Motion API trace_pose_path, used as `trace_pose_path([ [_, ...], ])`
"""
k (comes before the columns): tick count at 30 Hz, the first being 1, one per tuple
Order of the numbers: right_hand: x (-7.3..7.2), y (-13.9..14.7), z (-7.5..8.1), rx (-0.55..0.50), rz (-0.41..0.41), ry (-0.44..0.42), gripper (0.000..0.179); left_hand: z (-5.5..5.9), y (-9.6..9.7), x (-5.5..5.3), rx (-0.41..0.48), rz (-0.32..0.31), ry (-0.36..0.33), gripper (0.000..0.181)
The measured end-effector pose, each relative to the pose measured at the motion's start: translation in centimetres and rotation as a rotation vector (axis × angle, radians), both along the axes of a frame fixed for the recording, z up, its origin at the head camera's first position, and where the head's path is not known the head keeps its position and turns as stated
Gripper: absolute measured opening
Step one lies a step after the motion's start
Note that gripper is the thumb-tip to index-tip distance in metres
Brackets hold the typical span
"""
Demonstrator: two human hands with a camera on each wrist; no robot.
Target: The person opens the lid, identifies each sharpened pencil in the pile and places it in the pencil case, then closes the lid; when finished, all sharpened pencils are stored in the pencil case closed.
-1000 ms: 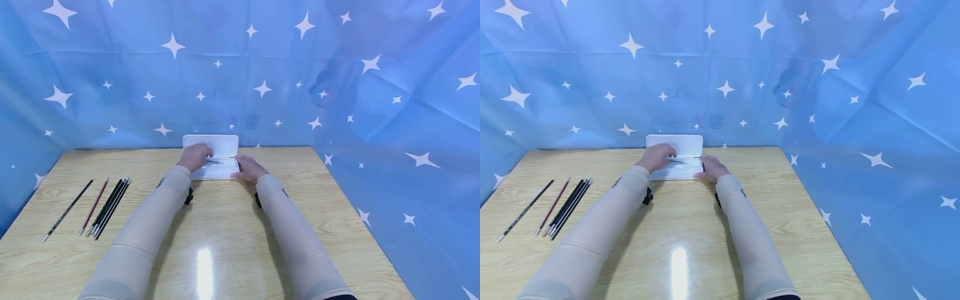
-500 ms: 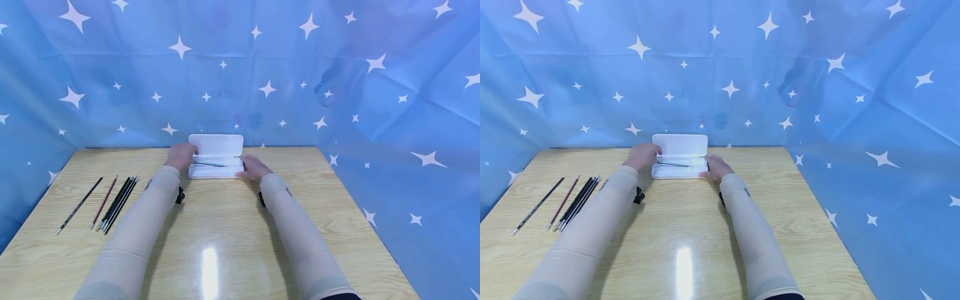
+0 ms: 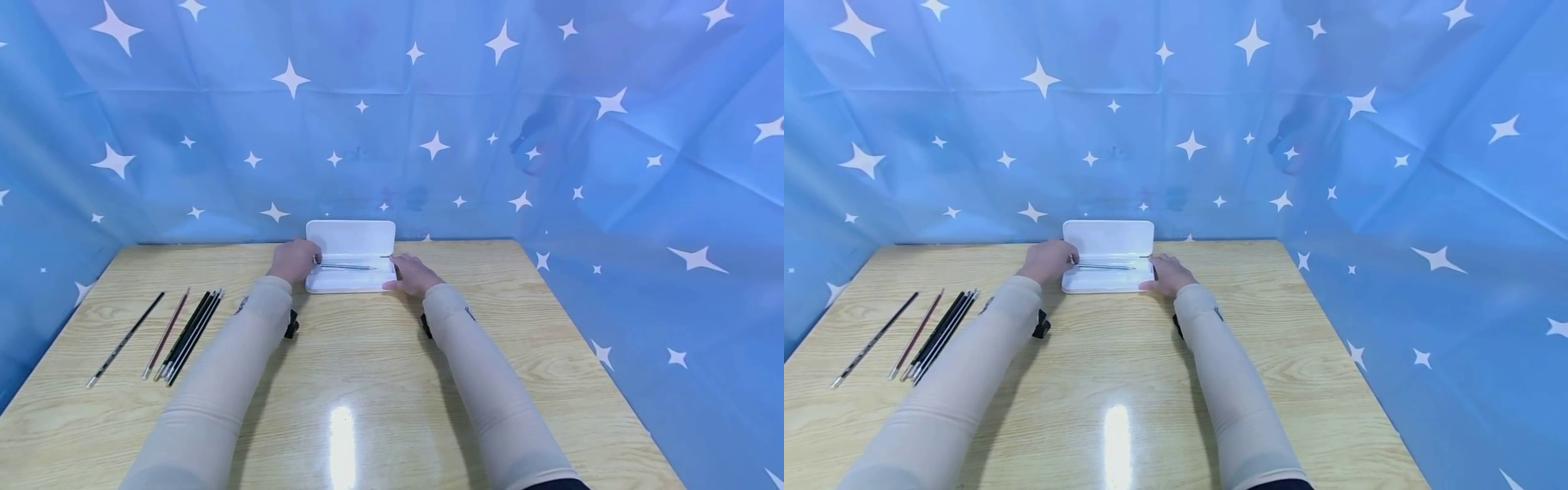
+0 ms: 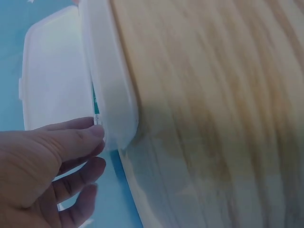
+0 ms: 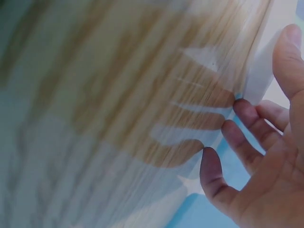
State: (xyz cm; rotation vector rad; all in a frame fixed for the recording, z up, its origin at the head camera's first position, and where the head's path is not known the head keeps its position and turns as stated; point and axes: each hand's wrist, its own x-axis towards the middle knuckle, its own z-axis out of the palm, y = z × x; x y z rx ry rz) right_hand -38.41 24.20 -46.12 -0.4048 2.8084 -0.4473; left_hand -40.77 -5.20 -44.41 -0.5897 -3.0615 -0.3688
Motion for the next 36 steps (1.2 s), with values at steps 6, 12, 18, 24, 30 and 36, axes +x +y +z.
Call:
trace_pose_path([
  [6,0.1,-0.1,0.2,0.007,0.001,0.001,0.082,-0.6,0.6,-0.2,-0.004,-0.022,0.018,0.016],
  [12,0.4,-0.2,0.2,0.005,-0.005,-0.001,0.082,0.0,-1.3,0.2,0.06,-0.014,0.022,0.018],
  [18,0.4,-0.3,0.5,0.006,0.002,-0.002,0.081,1.4,-5.0,1.4,0.114,0.0,-0.029,0.027],
  [24,0.3,-0.4,0.7,0.012,-0.002,-0.004,0.081,2.0,-8.8,2.9,0.2,0.022,-0.09,0.03],
  [30,0.2,-0.3,0.5,0.019,-0.006,-0.014,0.082,1.9,-12.3,3.8,0.232,0.038,-0.125,0.032],
  [36,0.3,-0.4,0.5,0.011,0.006,-0.008,0.082,1.7,-15.4,4.8,0.251,0.084,-0.169,0.033],
])
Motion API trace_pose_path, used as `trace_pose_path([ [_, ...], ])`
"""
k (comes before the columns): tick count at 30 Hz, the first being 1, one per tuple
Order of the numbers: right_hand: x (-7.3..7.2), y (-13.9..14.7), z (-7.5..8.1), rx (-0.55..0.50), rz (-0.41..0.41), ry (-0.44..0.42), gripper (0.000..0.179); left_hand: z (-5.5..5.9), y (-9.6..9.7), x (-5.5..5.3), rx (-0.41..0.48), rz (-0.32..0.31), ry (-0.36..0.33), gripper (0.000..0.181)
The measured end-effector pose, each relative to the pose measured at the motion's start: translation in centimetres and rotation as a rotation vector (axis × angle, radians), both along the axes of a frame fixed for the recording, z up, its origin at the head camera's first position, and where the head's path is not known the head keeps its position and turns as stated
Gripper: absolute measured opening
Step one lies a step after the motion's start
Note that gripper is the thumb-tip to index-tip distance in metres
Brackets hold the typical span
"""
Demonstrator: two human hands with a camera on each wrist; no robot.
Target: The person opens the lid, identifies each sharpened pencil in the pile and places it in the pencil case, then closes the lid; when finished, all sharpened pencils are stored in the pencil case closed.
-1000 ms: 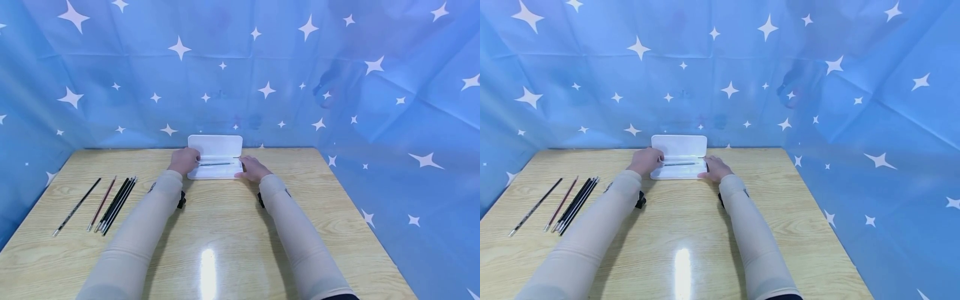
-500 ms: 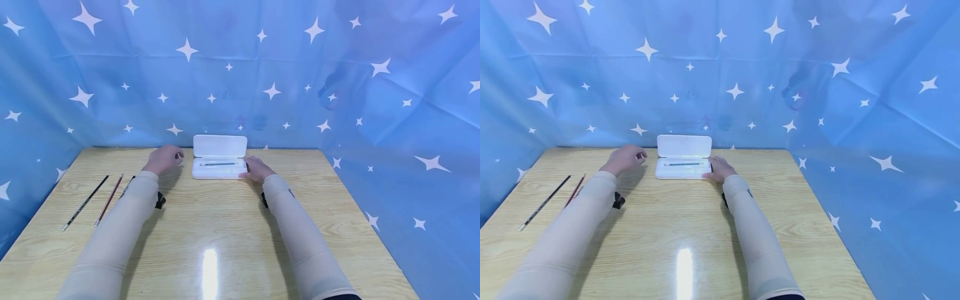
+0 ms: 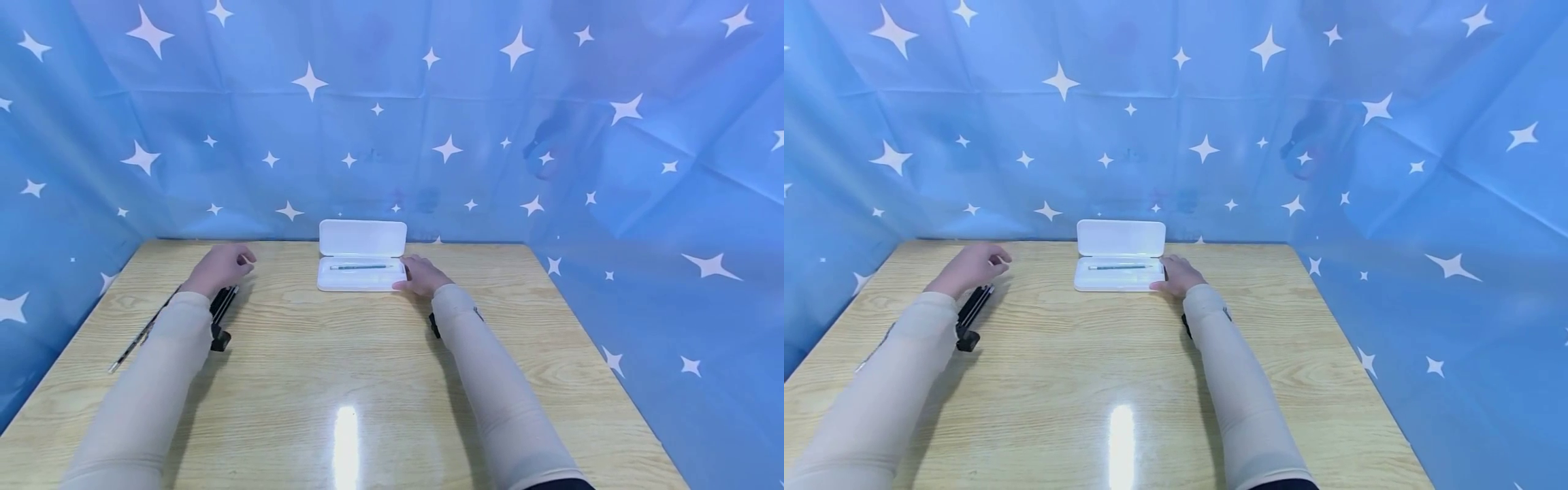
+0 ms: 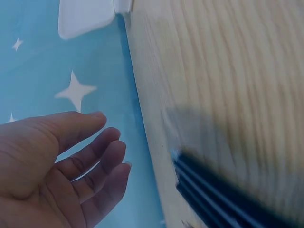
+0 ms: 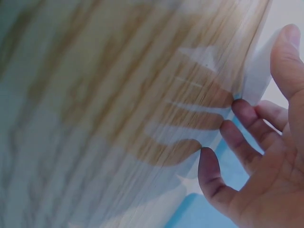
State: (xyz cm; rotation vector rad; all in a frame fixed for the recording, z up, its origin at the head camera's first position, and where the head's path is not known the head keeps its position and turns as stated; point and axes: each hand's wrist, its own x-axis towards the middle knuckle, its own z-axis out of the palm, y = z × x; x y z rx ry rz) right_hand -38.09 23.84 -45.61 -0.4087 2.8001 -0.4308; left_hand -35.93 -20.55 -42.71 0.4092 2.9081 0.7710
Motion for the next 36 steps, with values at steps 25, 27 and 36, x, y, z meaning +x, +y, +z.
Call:
trace_pose_path([
  [25,0.2,0.1,0.1,-0.017,-0.034,-0.015,0.079,-0.8,-6.6,3.4,0.07,0.088,-0.127,0.034],
  [27,0.2,0.1,-0.2,-0.013,-0.039,-0.023,0.079,-0.9,-6.8,3.7,0.073,0.082,-0.143,0.034],
  [36,0.4,0.1,0.0,-0.062,-0.011,-0.009,0.075,-1.0,-7.1,4.7,0.114,0.078,-0.209,0.03],
])
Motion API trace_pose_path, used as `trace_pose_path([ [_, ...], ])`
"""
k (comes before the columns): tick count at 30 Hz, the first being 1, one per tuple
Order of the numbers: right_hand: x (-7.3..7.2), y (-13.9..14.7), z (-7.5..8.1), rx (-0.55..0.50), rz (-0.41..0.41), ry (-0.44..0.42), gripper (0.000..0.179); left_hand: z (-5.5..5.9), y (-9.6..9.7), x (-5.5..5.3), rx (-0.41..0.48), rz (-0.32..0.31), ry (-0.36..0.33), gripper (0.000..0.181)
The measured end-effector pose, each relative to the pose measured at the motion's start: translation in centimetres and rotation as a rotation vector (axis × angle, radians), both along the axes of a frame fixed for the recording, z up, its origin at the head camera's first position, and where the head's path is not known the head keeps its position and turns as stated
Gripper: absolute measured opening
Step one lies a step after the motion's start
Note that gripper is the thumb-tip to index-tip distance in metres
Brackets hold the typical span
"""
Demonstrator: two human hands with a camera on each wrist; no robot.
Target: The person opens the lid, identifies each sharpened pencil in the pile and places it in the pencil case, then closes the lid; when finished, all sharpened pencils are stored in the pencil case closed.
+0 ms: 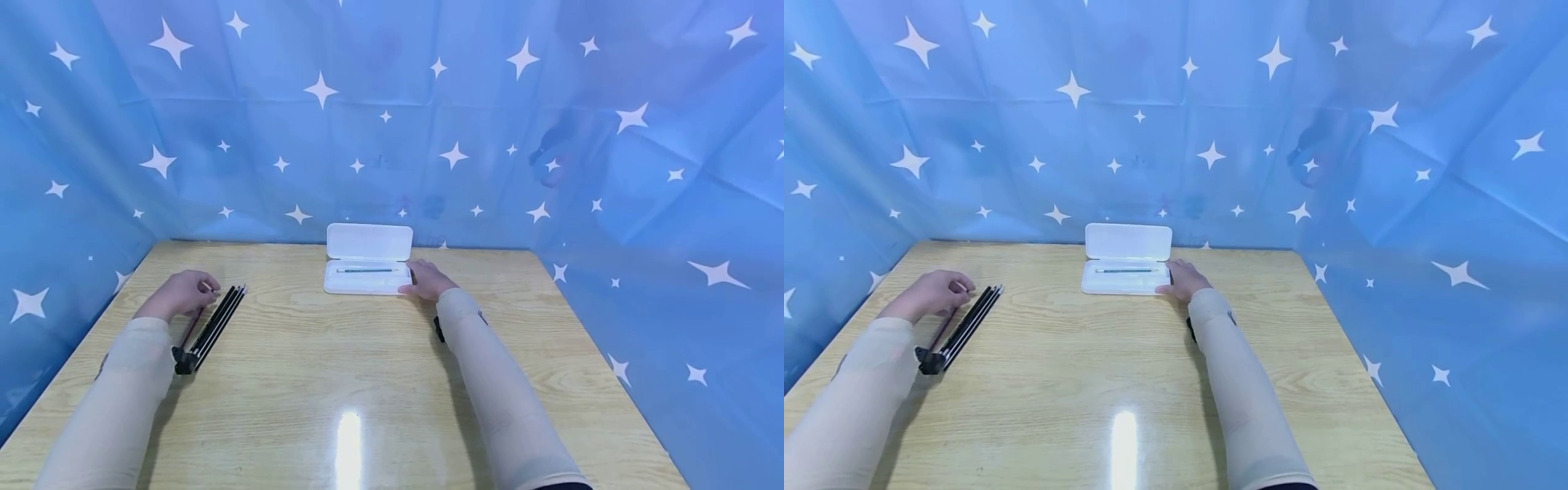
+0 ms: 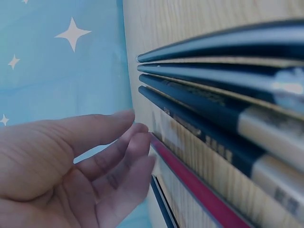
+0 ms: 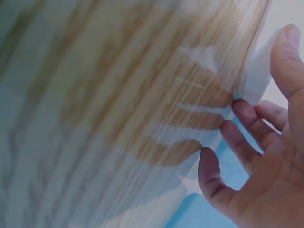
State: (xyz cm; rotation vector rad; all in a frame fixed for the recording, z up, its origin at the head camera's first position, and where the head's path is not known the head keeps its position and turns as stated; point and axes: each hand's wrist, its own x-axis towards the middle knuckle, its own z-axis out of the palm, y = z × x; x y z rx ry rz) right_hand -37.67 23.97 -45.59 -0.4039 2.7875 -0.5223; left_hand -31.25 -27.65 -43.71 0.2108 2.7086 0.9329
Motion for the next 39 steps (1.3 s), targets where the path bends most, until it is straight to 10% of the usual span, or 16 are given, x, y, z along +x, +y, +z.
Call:
trace_pose_path([
  [14,-0.3,0.1,0.1,0.038,0.001,-0.007,0.08,0.1,0.8,1.0,0.078,-0.026,-0.063,0.026],
  [39,-0.2,0.0,0.0,0.043,-0.007,-0.001,0.079,-0.8,0.2,1.0,-0.079,-0.016,0.002,0.019],
])
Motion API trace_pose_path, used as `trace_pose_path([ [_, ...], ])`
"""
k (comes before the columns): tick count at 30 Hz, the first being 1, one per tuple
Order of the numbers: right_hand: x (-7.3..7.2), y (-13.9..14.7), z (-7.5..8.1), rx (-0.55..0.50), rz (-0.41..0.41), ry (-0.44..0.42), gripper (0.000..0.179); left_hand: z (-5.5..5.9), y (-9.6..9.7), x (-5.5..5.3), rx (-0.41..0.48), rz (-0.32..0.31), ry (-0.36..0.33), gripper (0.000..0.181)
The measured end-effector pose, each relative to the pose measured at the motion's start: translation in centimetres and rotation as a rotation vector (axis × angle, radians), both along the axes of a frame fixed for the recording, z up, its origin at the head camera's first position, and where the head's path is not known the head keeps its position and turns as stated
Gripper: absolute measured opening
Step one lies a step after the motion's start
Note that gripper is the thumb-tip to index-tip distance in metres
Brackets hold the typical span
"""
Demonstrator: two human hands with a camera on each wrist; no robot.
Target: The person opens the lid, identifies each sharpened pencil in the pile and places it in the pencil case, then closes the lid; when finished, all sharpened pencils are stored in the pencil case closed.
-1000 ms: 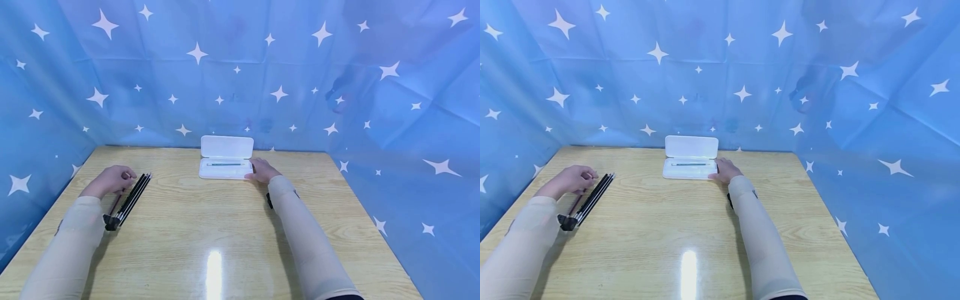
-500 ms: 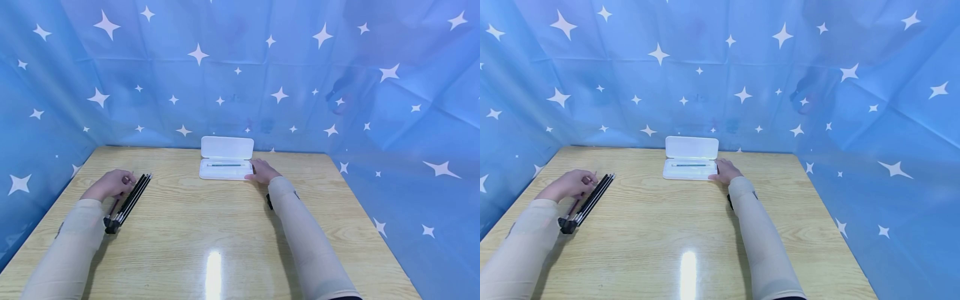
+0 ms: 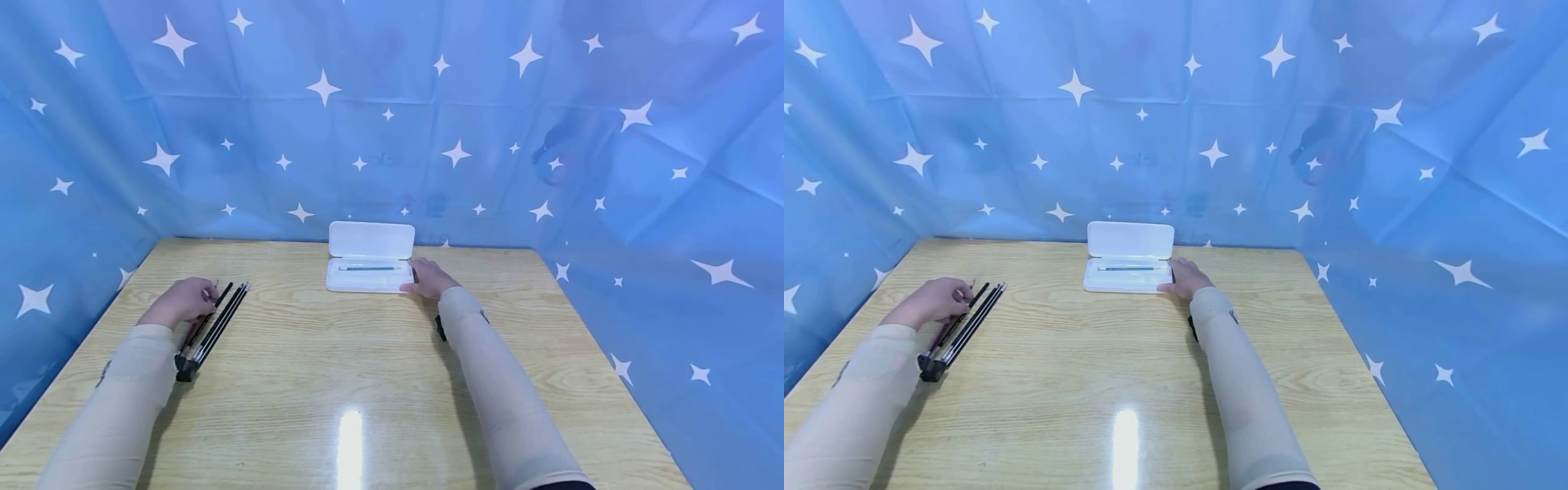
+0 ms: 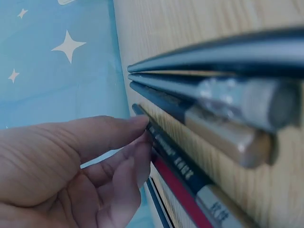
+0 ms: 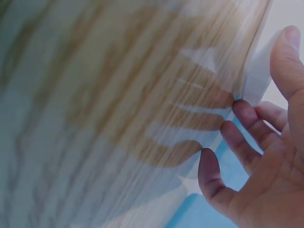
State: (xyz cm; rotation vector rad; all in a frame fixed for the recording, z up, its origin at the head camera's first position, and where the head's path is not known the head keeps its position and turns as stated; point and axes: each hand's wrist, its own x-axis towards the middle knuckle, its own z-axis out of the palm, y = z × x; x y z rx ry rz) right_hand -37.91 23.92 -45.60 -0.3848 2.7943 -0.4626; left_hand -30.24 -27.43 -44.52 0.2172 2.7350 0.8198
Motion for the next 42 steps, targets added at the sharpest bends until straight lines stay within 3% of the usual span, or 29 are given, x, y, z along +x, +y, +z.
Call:
trace_pose_path([
  [6,-0.3,0.0,-0.1,-0.01,-0.008,-0.007,0.08,0.4,0.0,0.1,-0.067,0.024,0.055,0.024],
  [9,-0.4,0.0,-0.2,-0.011,-0.003,-0.003,0.079,0.8,0.3,0.2,-0.053,0.028,0.064,0.025],
  [16,-0.2,0.0,-0.3,-0.014,-0.002,-0.001,0.075,0.7,1.3,0.8,0.075,0.012,-0.059,0.017],
  [21,-0.3,-0.1,-0.3,-0.016,-0.002,0.0,0.075,0.4,1.6,0.6,0.023,0.006,-0.058,0.014],
  [29,-0.1,-0.1,-0.2,-0.031,-0.001,-0.002,0.074,0.3,2.0,0.5,-0.119,-0.022,0.044,0.021],
  [42,-0.1,-0.2,-0.2,0.004,-0.003,0.014,0.075,0.5,2.4,0.7,-0.07,-0.018,-0.032,0.028],
])
